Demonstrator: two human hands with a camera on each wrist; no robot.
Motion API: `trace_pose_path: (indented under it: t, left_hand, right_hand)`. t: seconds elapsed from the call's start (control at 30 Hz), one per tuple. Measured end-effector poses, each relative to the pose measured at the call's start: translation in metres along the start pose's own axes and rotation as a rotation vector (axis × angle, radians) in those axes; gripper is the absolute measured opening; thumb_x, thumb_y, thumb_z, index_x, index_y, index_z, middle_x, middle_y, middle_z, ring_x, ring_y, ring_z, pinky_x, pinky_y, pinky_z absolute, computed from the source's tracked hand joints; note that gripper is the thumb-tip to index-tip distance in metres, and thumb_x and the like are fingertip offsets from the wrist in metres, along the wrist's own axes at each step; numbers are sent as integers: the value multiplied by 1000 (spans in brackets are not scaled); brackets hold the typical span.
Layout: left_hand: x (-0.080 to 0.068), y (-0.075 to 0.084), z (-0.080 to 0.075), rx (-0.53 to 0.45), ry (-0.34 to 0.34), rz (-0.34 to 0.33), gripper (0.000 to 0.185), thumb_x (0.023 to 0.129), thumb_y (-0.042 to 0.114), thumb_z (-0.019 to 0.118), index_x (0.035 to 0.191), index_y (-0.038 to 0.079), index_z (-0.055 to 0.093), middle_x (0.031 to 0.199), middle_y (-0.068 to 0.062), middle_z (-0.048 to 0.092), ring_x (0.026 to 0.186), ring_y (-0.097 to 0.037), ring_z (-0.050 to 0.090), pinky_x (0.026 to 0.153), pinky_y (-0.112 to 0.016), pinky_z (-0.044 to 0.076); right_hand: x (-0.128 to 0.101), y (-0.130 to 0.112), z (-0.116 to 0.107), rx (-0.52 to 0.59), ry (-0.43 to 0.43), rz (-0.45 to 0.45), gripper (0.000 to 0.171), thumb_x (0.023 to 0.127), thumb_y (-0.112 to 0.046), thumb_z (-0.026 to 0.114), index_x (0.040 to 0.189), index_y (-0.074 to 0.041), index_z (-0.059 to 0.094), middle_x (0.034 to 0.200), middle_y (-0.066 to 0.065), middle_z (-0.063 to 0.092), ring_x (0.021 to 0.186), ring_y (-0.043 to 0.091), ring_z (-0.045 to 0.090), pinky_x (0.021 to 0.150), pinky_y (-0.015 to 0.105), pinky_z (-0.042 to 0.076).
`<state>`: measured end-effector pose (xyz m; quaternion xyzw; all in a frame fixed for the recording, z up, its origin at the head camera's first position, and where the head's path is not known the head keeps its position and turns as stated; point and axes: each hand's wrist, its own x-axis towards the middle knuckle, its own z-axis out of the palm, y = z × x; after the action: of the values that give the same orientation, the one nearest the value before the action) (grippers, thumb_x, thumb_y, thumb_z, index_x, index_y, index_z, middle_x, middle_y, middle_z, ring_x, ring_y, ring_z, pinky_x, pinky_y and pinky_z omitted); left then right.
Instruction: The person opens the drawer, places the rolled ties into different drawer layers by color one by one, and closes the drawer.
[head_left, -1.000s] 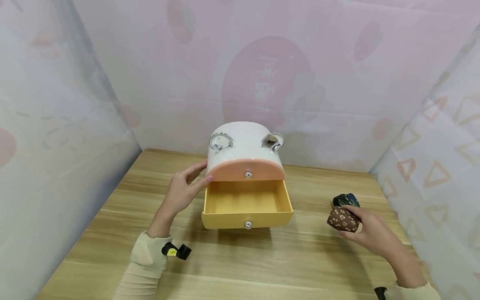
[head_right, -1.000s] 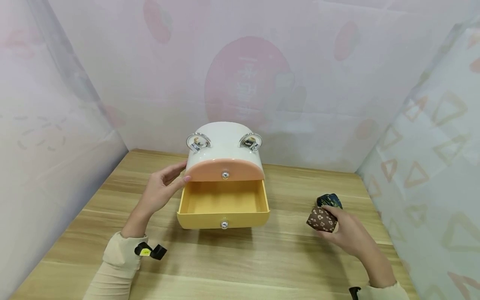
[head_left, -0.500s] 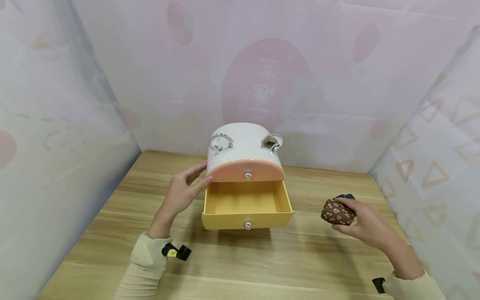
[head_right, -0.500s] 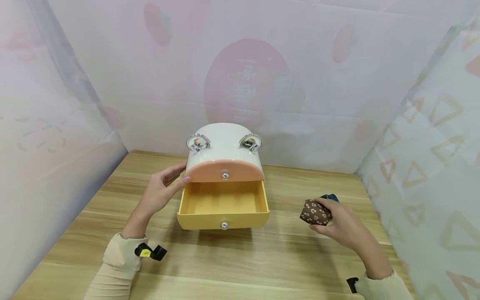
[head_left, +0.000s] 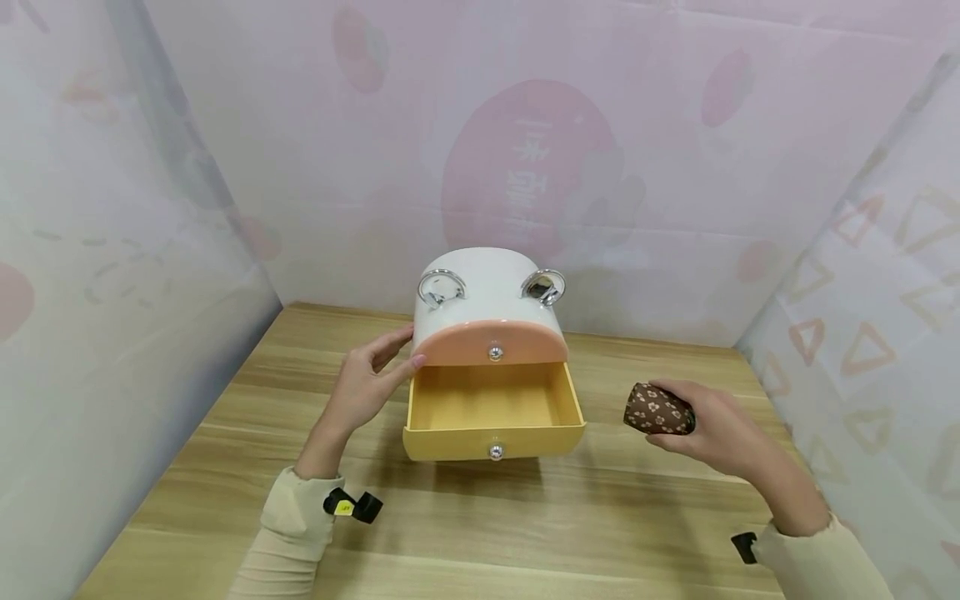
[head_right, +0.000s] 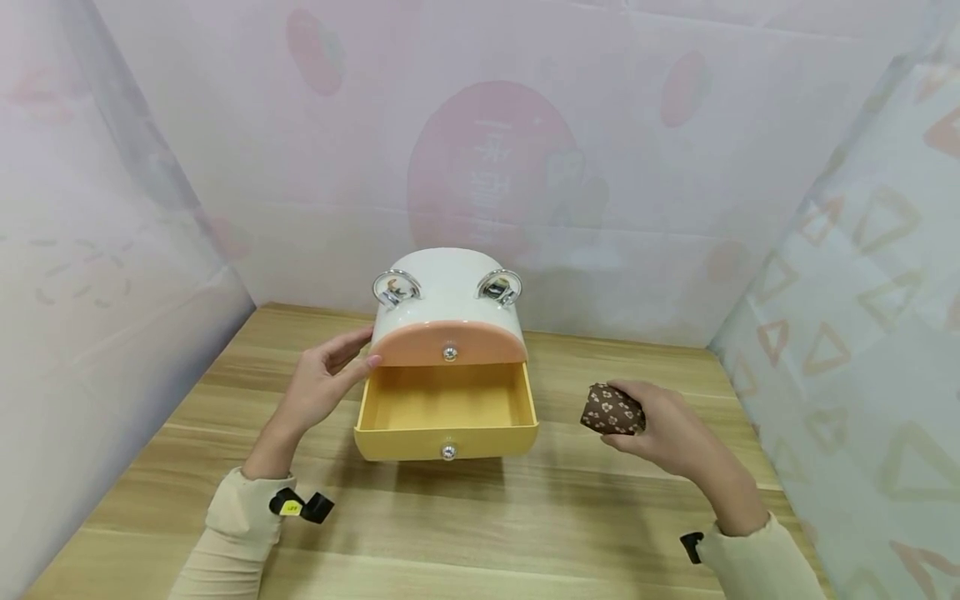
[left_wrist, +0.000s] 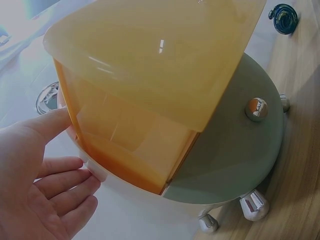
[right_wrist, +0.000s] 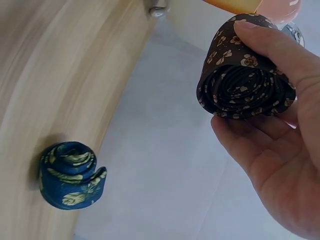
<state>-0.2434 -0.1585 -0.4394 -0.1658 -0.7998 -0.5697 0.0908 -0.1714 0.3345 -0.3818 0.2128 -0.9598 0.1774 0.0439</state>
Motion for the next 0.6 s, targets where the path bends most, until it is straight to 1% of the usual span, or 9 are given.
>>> trace_pose_path:
  t: [0.23, 0.4, 0.5, 0.6]
  left_hand:
    - [0, 0, 1, -6, -4, 1, 54, 99, 35, 77, 147, 15, 63, 152, -7, 62, 147, -30, 54, 124, -49, 44]
    - [2, -2, 1, -4, -4, 5, 54, 99, 36, 77, 148, 16, 63, 153, -6, 61, 148, -30, 54, 125, -49, 43]
    - [3, -2, 1, -6, -4, 10, 54, 99, 36, 77, 147, 16, 63, 153, -6, 61, 148, -29, 54, 125, -49, 44]
    - [3, -2, 1, -9, -9, 15, 53, 99, 35, 77, 147, 16, 63, 153, -6, 62, 147, -29, 54, 125, -49, 44]
  right_hand:
    - [11, -10, -4, -5, 13, -57, 71, 82, -29, 93, 142, -6, 63, 122, 14, 76, 96, 20, 72, 75, 35, 61]
    - [22, -17, -4, -10, 26, -99, 69, 82, -27, 93, 142, -10, 64, 125, 10, 76, 101, 21, 73, 81, 41, 63]
    - [28, -21, -3, -13, 41, -126, 69, 80, -25, 94, 141, -10, 65, 125, 10, 76, 103, 23, 74, 83, 44, 64]
    - [32, -25, -2, -7, 49, -149, 68, 79, -24, 94, 139, -9, 66, 123, 9, 77, 103, 22, 74, 84, 44, 64]
